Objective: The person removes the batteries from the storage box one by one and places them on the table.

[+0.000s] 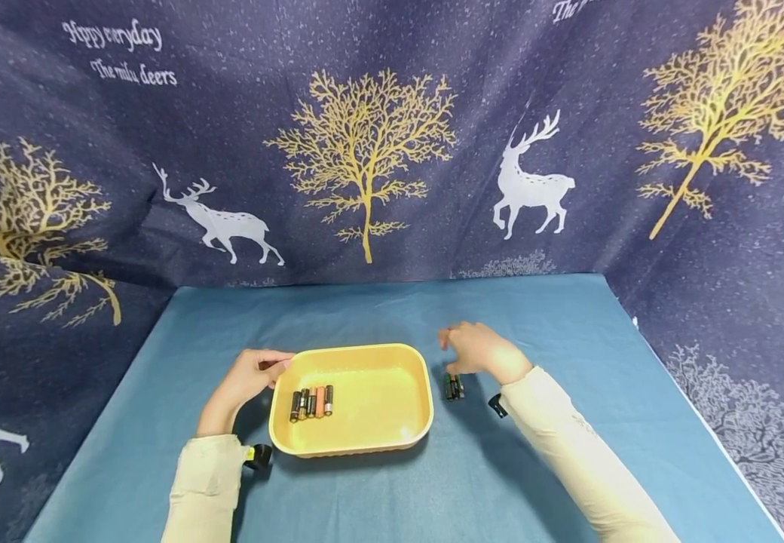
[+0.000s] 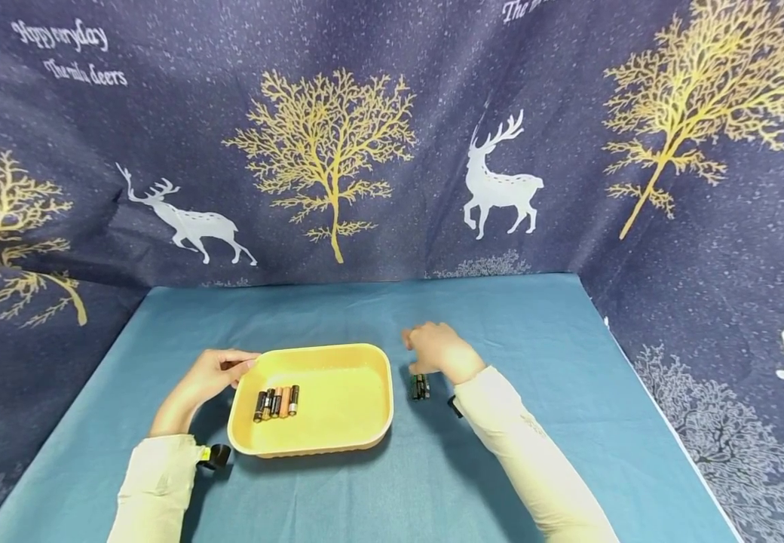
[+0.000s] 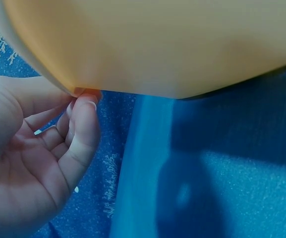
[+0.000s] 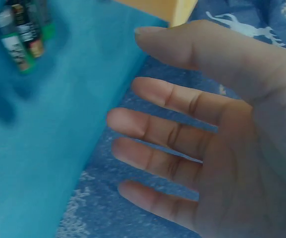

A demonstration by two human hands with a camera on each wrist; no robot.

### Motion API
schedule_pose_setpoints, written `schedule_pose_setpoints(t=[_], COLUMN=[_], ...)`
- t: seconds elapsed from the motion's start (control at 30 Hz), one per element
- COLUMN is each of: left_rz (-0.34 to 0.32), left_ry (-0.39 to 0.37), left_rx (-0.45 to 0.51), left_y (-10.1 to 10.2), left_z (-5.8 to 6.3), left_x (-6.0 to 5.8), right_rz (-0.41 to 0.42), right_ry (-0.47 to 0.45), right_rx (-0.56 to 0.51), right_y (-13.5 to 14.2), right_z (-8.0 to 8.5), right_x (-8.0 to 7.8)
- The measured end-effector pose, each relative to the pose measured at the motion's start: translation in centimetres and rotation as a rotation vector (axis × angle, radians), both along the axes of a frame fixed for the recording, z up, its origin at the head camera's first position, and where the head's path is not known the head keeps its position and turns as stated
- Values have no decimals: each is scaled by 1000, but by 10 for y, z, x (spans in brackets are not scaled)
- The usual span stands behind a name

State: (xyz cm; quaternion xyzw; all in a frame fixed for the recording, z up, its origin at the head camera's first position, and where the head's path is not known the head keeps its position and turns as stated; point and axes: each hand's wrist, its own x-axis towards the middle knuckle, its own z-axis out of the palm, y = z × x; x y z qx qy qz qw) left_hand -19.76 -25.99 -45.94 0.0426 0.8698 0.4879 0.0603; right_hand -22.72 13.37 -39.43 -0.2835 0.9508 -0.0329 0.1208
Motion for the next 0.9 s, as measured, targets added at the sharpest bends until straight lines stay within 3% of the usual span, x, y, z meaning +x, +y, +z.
schedule_pose_setpoints(t=[0.53, 0.9], left_rz=[-6, -11], left_ry=[5, 16], left_rx=[-9, -5], left_y=[0, -1], left_z=[-1, -1], left_x=[2, 1], right_rz=[41, 94], right_ry=[-2, 47], right_rx=[-44, -40], right_y=[-24, -44], right_z=[24, 41], right_x=[5, 3])
